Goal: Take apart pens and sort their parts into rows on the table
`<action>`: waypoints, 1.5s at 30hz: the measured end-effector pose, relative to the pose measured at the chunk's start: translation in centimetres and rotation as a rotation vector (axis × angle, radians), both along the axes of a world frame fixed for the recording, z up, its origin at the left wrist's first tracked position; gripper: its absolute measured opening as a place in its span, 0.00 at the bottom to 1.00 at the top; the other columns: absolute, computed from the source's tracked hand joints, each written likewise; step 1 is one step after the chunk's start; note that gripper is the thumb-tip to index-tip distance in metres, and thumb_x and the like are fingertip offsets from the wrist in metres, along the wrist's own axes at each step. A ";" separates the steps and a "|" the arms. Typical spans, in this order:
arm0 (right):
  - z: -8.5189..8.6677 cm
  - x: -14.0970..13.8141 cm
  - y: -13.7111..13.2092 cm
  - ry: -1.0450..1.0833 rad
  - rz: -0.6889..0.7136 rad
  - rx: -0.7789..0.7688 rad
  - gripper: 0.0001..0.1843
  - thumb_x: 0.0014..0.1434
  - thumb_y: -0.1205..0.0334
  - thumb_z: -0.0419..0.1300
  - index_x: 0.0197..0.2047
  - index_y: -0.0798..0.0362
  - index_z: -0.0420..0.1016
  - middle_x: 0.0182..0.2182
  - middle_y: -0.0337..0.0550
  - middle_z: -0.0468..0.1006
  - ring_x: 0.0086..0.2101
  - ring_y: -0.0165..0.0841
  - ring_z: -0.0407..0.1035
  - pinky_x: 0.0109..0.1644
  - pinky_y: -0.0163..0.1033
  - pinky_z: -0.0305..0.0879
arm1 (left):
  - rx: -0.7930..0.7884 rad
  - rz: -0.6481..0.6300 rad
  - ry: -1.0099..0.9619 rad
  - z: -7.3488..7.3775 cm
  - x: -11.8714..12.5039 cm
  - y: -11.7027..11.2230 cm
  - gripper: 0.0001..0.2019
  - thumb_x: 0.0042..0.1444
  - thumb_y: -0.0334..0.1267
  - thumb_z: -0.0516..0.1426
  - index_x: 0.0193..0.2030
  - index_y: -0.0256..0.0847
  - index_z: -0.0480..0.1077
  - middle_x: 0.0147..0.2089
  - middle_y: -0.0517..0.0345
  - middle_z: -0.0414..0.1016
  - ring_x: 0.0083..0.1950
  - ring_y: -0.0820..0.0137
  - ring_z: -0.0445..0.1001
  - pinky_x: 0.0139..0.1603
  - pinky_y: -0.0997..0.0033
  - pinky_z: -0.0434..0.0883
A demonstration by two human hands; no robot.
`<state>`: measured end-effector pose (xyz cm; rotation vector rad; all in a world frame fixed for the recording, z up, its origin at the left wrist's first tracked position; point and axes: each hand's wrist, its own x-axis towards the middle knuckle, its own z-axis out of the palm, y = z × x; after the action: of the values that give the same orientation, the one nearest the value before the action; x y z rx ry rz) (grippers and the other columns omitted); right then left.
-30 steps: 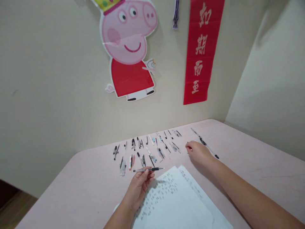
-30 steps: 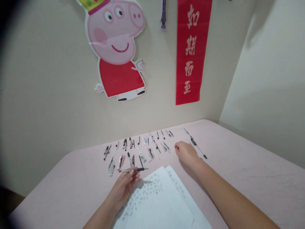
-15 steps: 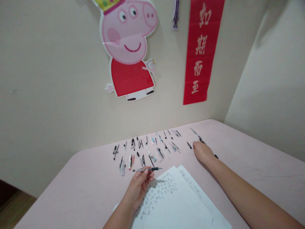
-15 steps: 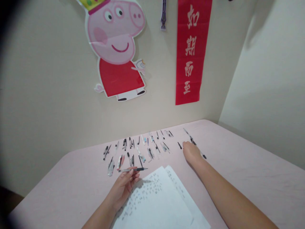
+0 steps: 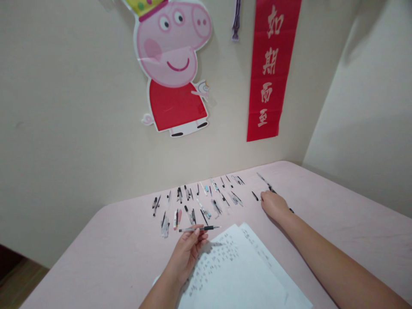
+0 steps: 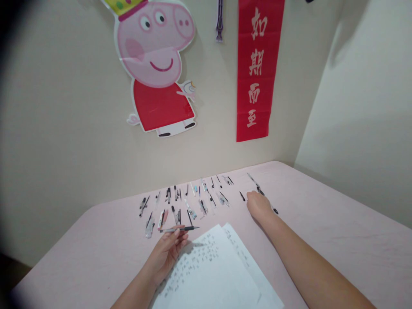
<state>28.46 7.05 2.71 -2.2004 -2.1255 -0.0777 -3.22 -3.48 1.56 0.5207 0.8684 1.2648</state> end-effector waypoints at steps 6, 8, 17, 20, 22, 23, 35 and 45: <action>1.0 -0.4 -0.4 0.091 0.023 0.055 0.11 0.56 0.70 0.50 0.38 0.57 0.74 0.36 0.51 0.78 0.36 0.38 0.72 0.34 0.36 0.57 | 0.015 0.004 -0.001 0.0 0.1 -0.1 0.06 0.52 0.28 0.63 0.37 0.32 0.74 0.30 0.53 0.78 0.31 0.75 0.77 0.34 0.79 0.76; 1.2 -1.0 -0.6 0.232 0.086 0.097 0.11 0.55 0.69 0.51 0.38 0.55 0.73 0.34 0.48 0.78 0.35 0.36 0.71 0.35 0.36 0.57 | 0.008 0.000 -0.003 0.0 0.1 -0.1 0.05 0.53 0.27 0.62 0.38 0.33 0.74 0.30 0.53 0.78 0.31 0.75 0.77 0.34 0.79 0.76; 0.6 -7.4 -3.1 1.175 0.354 -0.115 0.05 0.49 0.61 0.57 0.29 0.53 0.68 0.24 0.39 0.72 0.27 0.31 0.68 0.26 0.32 0.61 | -0.002 -0.003 -0.008 0.0 0.0 0.0 0.06 0.52 0.27 0.62 0.38 0.32 0.73 0.29 0.53 0.78 0.29 0.75 0.77 0.32 0.80 0.76; 1.4 -9.0 -4.6 1.227 0.462 -0.208 0.07 0.49 0.59 0.59 0.29 0.54 0.70 0.25 0.39 0.72 0.26 0.30 0.67 0.25 0.32 0.61 | 0.006 -0.006 -0.008 0.0 0.1 0.0 0.06 0.52 0.28 0.63 0.38 0.33 0.73 0.29 0.53 0.78 0.29 0.75 0.77 0.33 0.79 0.76; 1.8 -9.5 -5.4 1.196 0.508 -0.181 0.05 0.49 0.61 0.60 0.28 0.54 0.71 0.24 0.38 0.71 0.24 0.27 0.64 0.25 0.31 0.59 | 0.009 0.001 -0.003 0.0 0.1 -0.1 0.06 0.51 0.28 0.63 0.37 0.33 0.73 0.29 0.53 0.78 0.30 0.75 0.77 0.33 0.79 0.76; 1.9 -9.8 -5.6 1.195 0.509 -0.176 0.04 0.49 0.62 0.60 0.28 0.54 0.71 0.23 0.37 0.70 0.23 0.26 0.63 0.24 0.30 0.58 | 0.011 0.003 0.000 0.0 0.2 -0.1 0.06 0.51 0.28 0.63 0.37 0.33 0.74 0.29 0.53 0.78 0.30 0.74 0.77 0.34 0.79 0.76; 0.3 -11.5 -6.4 1.402 0.414 -0.239 0.09 0.46 0.59 0.63 0.29 0.54 0.69 0.20 0.35 0.72 0.23 0.28 0.69 0.23 0.31 0.61 | 0.011 0.011 0.000 -0.2 -0.1 0.1 0.09 0.49 0.29 0.65 0.38 0.33 0.74 0.30 0.54 0.79 0.32 0.74 0.78 0.35 0.79 0.76; 0.3 -12.2 -6.9 1.442 0.390 -0.232 0.12 0.45 0.57 0.65 0.28 0.53 0.68 0.21 0.35 0.72 0.24 0.30 0.70 0.23 0.32 0.61 | 0.009 -0.008 0.026 -0.1 0.1 0.1 0.09 0.49 0.29 0.64 0.39 0.33 0.75 0.31 0.52 0.79 0.32 0.73 0.78 0.34 0.78 0.76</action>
<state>16.31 0.13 3.02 -1.0584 -1.5291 1.3374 -3.12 -3.42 1.50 0.5484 0.8824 1.2572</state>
